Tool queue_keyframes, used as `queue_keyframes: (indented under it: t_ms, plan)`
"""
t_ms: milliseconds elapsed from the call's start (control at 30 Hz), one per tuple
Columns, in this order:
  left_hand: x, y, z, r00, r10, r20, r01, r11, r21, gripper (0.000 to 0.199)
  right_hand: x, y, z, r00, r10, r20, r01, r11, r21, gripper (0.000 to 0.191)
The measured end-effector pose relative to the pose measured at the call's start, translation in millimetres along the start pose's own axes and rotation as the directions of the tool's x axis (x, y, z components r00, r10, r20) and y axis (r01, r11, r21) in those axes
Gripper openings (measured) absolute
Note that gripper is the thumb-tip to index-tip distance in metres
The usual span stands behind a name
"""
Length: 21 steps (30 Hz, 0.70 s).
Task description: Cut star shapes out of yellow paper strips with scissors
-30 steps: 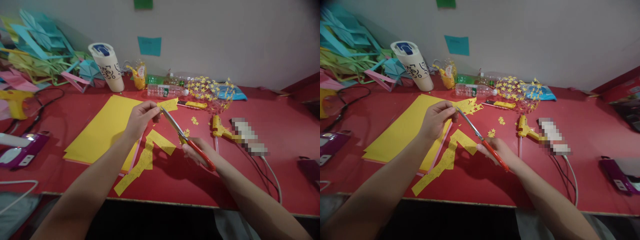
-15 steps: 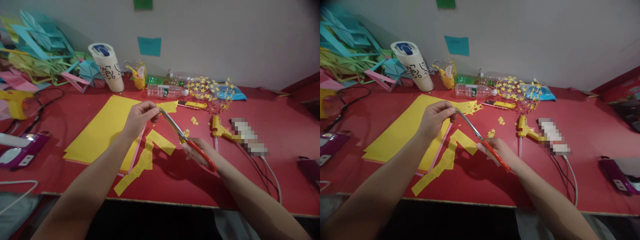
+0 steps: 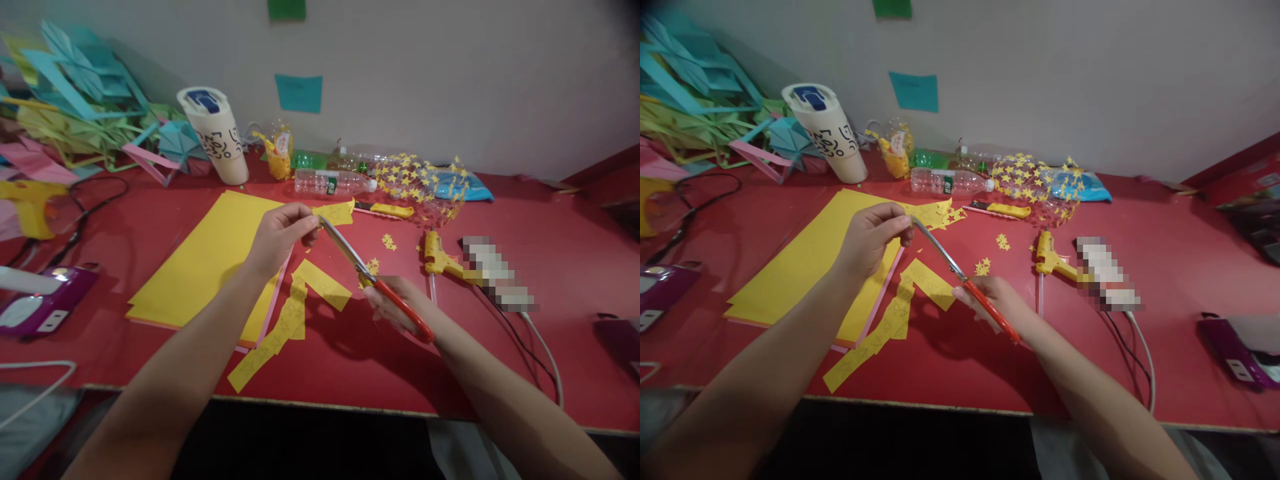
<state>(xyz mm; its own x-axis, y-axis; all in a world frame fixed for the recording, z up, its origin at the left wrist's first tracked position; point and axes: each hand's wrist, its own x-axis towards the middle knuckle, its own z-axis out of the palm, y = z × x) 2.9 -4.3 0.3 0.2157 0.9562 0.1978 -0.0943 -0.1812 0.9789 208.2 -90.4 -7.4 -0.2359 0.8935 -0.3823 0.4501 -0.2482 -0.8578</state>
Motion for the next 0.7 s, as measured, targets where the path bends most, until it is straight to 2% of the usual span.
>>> queue_keyframes:
  t_ms: [333,500,700]
  plan:
    - [-0.1,1.1,-1.0,1.0,0.01,0.016,-0.01,1.0,-0.023,0.012,1.6,3.1,0.0,1.0,0.014,0.005,-0.014,1.0,-0.007,0.054]
    - [-0.7,-0.3,-1.8,0.999,0.046,0.0,-0.046,0.999,0.023,0.014,2.5,4.3,0.7,1.0,-0.025,0.001,0.025,1.0,-0.005,0.055]
    - [-3.8,0.1,3.1,0.997,0.066,0.031,-0.067,0.998,0.017,0.016,1.2,5.9,0.3,0.997,-0.074,0.028,0.074,0.997,0.019,0.051]
